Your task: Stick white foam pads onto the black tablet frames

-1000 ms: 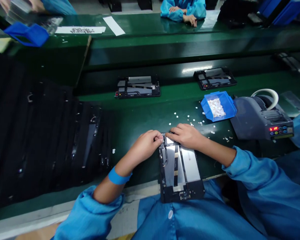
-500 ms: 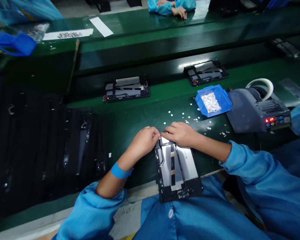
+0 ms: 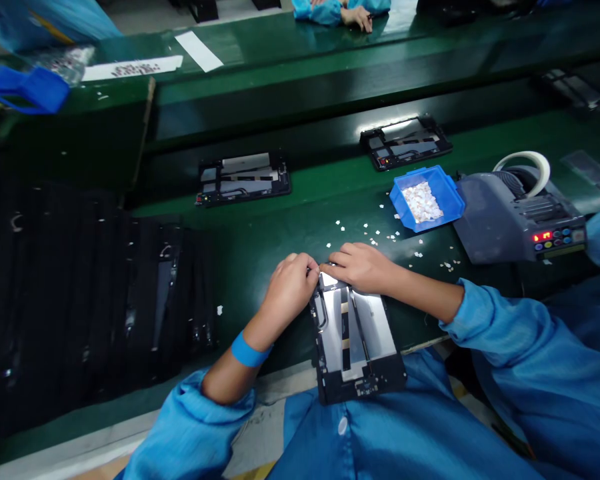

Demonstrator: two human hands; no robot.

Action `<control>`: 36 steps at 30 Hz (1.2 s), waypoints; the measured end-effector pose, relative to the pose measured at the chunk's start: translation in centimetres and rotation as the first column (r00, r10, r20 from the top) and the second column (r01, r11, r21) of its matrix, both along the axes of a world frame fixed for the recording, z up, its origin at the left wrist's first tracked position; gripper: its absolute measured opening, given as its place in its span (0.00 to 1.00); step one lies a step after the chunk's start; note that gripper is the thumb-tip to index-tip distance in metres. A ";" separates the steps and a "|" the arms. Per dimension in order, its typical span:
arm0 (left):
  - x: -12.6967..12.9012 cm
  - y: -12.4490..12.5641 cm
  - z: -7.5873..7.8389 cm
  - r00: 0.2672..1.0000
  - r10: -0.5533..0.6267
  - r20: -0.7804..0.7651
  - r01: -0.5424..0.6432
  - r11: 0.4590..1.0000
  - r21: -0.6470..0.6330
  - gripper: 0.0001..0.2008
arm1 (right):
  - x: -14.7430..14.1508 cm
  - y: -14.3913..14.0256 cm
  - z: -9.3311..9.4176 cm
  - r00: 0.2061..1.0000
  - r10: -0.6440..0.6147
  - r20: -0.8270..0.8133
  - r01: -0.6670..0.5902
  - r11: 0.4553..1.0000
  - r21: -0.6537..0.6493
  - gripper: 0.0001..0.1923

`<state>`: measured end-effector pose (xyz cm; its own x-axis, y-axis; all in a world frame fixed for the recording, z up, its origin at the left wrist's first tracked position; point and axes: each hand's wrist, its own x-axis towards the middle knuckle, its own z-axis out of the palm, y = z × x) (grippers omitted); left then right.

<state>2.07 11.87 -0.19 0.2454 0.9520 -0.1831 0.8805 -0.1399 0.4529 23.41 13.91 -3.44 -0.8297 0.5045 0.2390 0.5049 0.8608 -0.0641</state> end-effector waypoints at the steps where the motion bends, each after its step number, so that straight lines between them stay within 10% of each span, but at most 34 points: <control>1: -0.1 -0.1 -0.3 0.999 0.029 0.022 -0.029 1.000 0.002 0.03 | 0.0 0.0 0.0 1.000 -0.001 -0.006 0.001 1.000 -0.004 0.15; 7: -0.5 0.1 -1.9 0.945 0.249 0.214 -0.230 0.967 -0.112 0.11 | 0.2 0.1 -0.1 1.000 -0.007 0.006 0.007 1.000 0.018 0.17; 24: -1.8 -2.1 -2.5 0.939 0.202 0.278 -0.207 0.978 -0.014 0.20 | -0.5 0.3 4.2 0.979 -0.144 0.148 0.167 0.973 -0.157 0.20; 29: -2.5 -8.9 -2.4 0.943 0.222 0.250 -0.220 0.975 -0.035 0.25 | 3.7 -5.4 4.8 0.694 -0.699 0.173 0.700 0.597 -0.392 0.19; 32: -1.2 -12.0 -2.6 0.963 0.168 0.209 -0.166 0.986 -0.027 0.27 | 4.6 -10.2 3.0 0.686 -0.688 0.236 0.675 0.479 -0.562 0.20; 36: 0.2 -12.5 -2.9 0.900 0.245 0.361 -0.255 0.967 -0.020 0.30 | 3.5 -12.3 1.9 0.596 -0.800 -0.067 0.377 0.353 -0.856 0.23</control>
<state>2.29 -0.61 -3.04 0.0432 0.9939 -0.1014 0.6677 0.0468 0.7429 26.89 1.57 -1.53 -0.1349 0.9579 -0.2536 0.5803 -0.1310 -0.8038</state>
